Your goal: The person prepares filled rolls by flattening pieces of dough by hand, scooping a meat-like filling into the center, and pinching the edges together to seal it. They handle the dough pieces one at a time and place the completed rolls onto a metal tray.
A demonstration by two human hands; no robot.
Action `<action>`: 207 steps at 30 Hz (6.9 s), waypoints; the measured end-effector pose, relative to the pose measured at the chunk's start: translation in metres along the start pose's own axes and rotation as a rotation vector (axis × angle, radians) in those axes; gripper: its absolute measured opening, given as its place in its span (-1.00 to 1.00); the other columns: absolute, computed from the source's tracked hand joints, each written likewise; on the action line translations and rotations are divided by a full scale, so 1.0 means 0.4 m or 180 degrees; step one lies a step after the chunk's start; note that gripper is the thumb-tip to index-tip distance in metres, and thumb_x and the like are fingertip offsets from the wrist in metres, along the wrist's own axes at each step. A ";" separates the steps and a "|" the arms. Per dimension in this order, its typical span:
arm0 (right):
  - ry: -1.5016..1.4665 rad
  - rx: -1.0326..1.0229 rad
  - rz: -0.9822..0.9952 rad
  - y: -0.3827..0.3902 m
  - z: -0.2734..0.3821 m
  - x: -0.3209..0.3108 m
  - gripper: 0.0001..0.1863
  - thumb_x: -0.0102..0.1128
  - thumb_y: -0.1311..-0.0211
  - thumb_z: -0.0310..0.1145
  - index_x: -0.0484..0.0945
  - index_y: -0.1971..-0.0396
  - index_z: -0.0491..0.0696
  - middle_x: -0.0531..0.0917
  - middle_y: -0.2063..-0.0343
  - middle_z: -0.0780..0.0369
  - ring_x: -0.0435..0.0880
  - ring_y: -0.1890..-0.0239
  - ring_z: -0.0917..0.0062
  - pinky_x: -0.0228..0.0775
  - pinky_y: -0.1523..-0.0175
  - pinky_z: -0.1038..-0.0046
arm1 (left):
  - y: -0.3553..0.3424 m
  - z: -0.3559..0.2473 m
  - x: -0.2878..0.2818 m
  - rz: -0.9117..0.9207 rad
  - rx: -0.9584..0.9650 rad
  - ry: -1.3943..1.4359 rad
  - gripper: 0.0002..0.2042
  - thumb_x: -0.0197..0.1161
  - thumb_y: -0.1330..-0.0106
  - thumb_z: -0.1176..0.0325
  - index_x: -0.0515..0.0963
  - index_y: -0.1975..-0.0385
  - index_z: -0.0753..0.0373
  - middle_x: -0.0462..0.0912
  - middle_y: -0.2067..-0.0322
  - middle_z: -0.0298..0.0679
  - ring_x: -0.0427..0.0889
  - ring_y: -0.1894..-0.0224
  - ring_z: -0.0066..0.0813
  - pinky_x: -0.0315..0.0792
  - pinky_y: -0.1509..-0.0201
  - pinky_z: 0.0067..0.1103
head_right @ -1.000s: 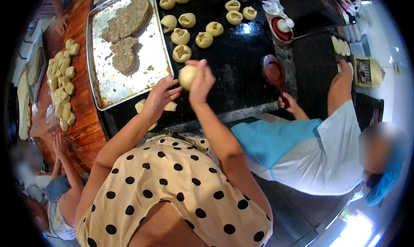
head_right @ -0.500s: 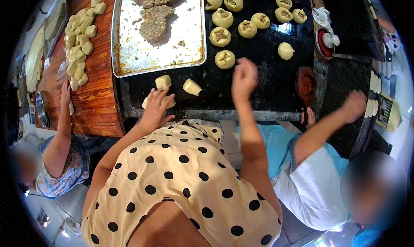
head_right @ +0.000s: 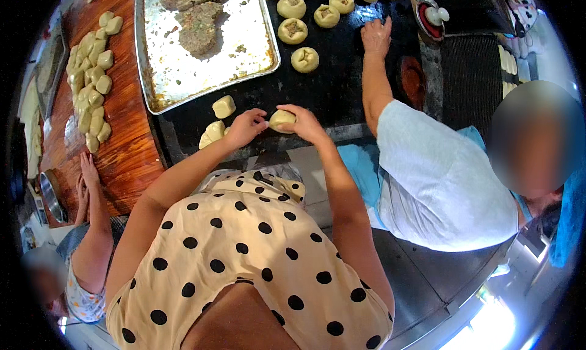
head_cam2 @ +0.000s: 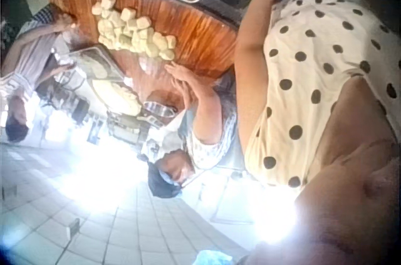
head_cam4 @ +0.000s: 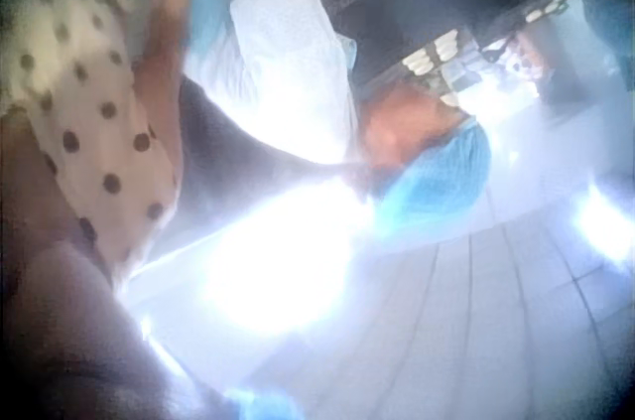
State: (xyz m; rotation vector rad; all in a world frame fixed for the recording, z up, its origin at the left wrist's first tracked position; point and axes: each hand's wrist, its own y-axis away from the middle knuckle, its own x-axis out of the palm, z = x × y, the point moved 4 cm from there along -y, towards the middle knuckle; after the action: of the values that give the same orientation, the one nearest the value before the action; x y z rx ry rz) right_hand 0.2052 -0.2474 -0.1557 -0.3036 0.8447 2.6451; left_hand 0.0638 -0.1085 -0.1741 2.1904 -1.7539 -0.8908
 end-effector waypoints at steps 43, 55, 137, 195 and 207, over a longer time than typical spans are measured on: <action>0.2161 0.1180 -0.3229 -0.159 0.010 0.045 -0.18 -0.15 -0.42 0.10 0.03 -0.41 -0.27 -0.07 -0.45 -0.14 -0.21 -0.52 0.08 -0.48 -0.54 0.10 | 0.077 0.024 -0.019 0.0241 -0.0826 0.2275 -0.79 0.04 -0.46 0.40 0.49 0.00 0.28 0.63 0.15 -0.23 0.61 0.13 -0.50 0.52 0.04 -0.56; 0.2465 0.0222 -0.3108 -0.129 0.045 0.105 -0.18 -0.09 -0.39 0.08 0.05 -0.39 -0.25 -0.01 -0.43 -0.16 -0.05 -0.48 0.01 -0.33 -0.52 0.04 | 0.184 0.017 -0.093 0.0153 -0.0206 0.1856 -0.80 0.05 -0.49 0.37 0.48 0.02 0.31 0.64 0.19 -0.27 0.60 0.15 -0.57 0.48 0.05 -0.62; -0.1229 -0.0621 -0.1186 -0.616 0.302 0.180 -0.07 0.40 -0.13 -0.21 0.06 -0.38 -0.25 0.27 -0.33 -0.08 0.25 -0.39 0.19 0.12 -0.41 0.25 | 0.256 0.035 -0.367 -0.0487 -0.0459 0.5763 -0.49 0.12 -0.43 0.11 0.33 -0.23 0.33 0.47 -0.19 -0.06 0.47 -0.25 -0.15 0.34 -0.35 -0.19; -0.3493 -0.0825 -0.0749 -0.087 0.599 0.217 -0.47 -0.16 -0.53 -0.04 0.45 -0.15 -0.21 0.57 -0.02 0.19 0.53 -0.06 0.56 0.33 -0.21 0.48 | 0.175 -0.210 -0.393 -0.0636 0.0282 0.5370 -0.61 0.20 -0.42 0.24 0.37 -0.15 0.27 0.51 -0.08 -0.18 0.51 -0.17 -0.35 0.40 -0.34 -0.35; -0.2224 -0.1243 -0.1516 -0.013 0.604 0.147 -0.55 -0.06 -0.51 -0.20 0.51 -0.10 -0.26 0.62 0.03 0.16 0.53 -0.02 0.57 0.31 -0.19 0.50 | 0.215 -0.321 -0.352 -0.0884 0.0304 0.4524 -0.54 0.34 -0.31 0.24 0.33 -0.16 0.05 0.46 -0.07 -0.31 0.47 -0.16 -0.42 0.45 -0.24 -0.34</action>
State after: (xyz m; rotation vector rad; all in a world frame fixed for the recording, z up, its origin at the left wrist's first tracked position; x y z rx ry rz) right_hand 0.1302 -0.0851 0.0170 0.2908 0.0188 2.1907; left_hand 0.0495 -0.0275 0.0182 2.1088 -0.7592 0.6850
